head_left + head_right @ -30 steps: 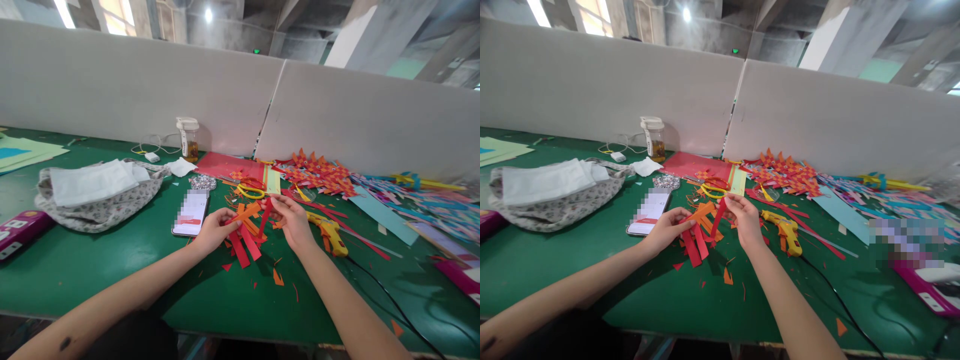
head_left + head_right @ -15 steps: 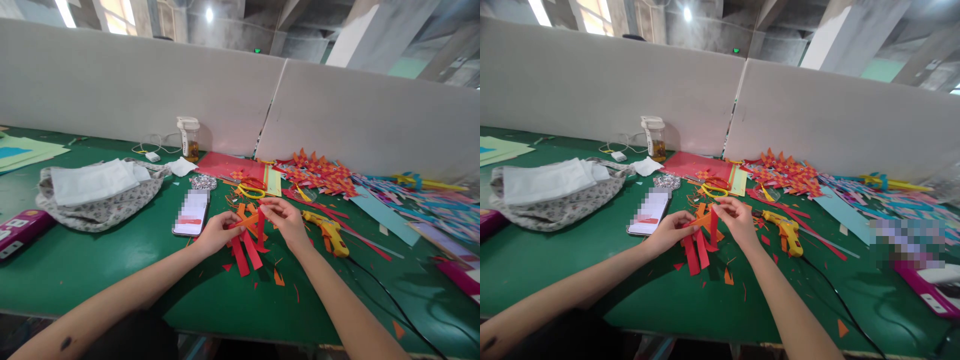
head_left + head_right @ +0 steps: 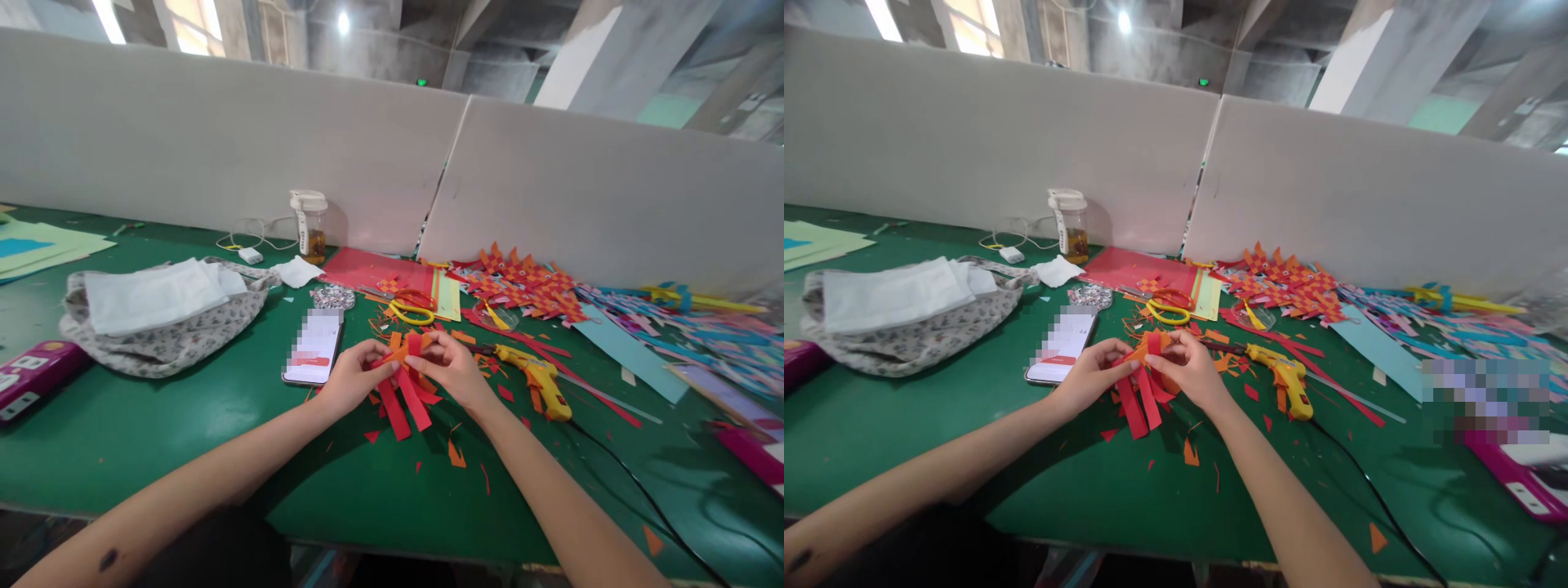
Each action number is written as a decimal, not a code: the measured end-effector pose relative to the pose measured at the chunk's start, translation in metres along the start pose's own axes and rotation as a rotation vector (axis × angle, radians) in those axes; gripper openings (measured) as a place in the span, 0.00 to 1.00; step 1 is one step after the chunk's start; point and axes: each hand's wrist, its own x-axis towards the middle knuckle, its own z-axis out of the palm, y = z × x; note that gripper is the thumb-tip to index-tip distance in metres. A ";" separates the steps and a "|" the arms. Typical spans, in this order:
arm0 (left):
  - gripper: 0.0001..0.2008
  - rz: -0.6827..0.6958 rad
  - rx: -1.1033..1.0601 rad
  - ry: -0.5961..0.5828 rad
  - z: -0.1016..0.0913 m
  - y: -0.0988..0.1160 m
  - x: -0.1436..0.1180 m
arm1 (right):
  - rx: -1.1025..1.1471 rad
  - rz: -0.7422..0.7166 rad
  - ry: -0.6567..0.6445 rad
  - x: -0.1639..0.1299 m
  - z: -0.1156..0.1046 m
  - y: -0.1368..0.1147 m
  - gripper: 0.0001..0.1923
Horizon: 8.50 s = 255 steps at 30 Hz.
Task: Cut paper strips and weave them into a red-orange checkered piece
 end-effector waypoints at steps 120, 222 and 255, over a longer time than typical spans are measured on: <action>0.16 0.081 -0.259 0.266 0.000 0.006 0.002 | 0.468 0.228 0.165 -0.001 0.011 -0.005 0.21; 0.16 -0.015 -0.262 0.266 0.003 0.012 -0.001 | 0.400 0.143 0.164 -0.010 0.035 -0.006 0.18; 0.17 -0.081 -0.234 0.239 0.002 0.014 -0.001 | 0.352 0.134 0.336 -0.009 0.036 0.003 0.15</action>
